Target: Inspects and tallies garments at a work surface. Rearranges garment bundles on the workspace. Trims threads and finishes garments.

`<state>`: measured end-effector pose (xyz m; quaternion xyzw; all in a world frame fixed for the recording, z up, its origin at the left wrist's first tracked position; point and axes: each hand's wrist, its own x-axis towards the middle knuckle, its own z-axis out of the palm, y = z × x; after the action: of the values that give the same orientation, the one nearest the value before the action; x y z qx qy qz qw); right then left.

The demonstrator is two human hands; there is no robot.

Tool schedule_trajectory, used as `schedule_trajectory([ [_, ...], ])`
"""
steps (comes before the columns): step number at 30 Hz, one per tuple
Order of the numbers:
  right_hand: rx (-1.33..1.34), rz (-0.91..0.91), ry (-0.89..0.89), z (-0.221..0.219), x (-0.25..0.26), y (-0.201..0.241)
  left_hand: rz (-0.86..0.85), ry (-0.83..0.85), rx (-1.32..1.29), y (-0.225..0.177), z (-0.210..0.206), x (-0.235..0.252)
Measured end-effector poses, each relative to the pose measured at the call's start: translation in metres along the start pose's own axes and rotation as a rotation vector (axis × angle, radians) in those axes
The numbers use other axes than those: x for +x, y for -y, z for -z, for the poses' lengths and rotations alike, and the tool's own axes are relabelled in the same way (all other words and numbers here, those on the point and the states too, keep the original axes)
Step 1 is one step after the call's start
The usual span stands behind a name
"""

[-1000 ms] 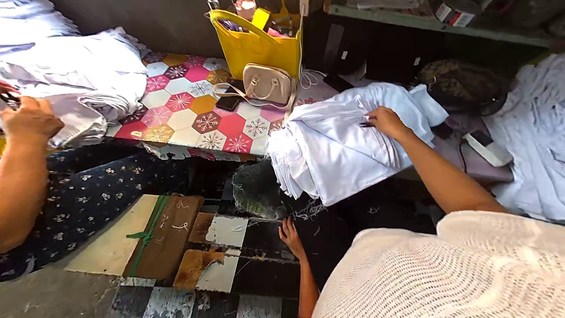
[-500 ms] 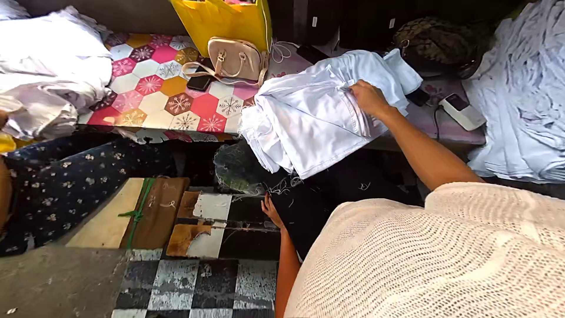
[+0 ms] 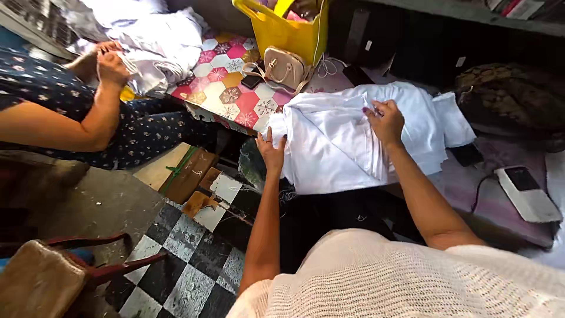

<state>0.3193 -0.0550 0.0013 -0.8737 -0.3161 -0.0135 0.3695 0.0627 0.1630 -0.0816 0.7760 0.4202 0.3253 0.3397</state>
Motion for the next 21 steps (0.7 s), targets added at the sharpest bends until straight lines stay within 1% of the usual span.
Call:
schedule_trajectory([
  [3,-0.086,-0.043,0.112,-0.031,0.020,-0.026,0.081,0.185,0.210,-0.012,-0.022,0.060],
  [5,-0.113,-0.069,0.150,-0.041,0.018,-0.030,0.131,0.333,0.269,-0.024,-0.030,0.085],
  [6,-0.114,-0.098,0.158,-0.041,0.019,-0.029,0.143,0.377,0.275,-0.029,-0.037,0.096],
  [7,-0.111,-0.127,0.165,-0.041,0.019,-0.027,0.141,0.393,0.270,-0.035,-0.043,0.104],
  [9,-0.105,-0.164,0.163,-0.039,0.017,-0.025,0.102,0.359,0.296,-0.060,-0.054,0.109],
  [12,-0.081,-0.186,0.135,-0.037,0.023,-0.024,-0.020,0.335,0.334,-0.116,-0.052,0.121],
  [14,-0.059,-0.197,0.126,-0.039,0.029,-0.024,-0.102,0.316,0.316,-0.141,-0.049,0.140],
  [15,-0.053,-0.203,0.113,-0.039,0.033,-0.024,-0.115,0.302,0.324,-0.148,-0.051,0.150],
  [17,-0.069,-0.238,0.102,-0.043,0.041,-0.023,-0.068,0.283,0.380,-0.145,-0.062,0.166],
  [19,-0.090,-0.260,0.105,-0.045,0.046,-0.021,-0.007,0.278,0.418,-0.126,-0.077,0.166],
  [20,-0.093,-0.261,0.104,-0.044,0.047,-0.022,-0.027,0.276,0.402,-0.112,-0.082,0.159],
  [21,-0.087,-0.254,0.098,-0.044,0.046,-0.023,-0.083,0.278,0.363,-0.098,-0.083,0.144],
])
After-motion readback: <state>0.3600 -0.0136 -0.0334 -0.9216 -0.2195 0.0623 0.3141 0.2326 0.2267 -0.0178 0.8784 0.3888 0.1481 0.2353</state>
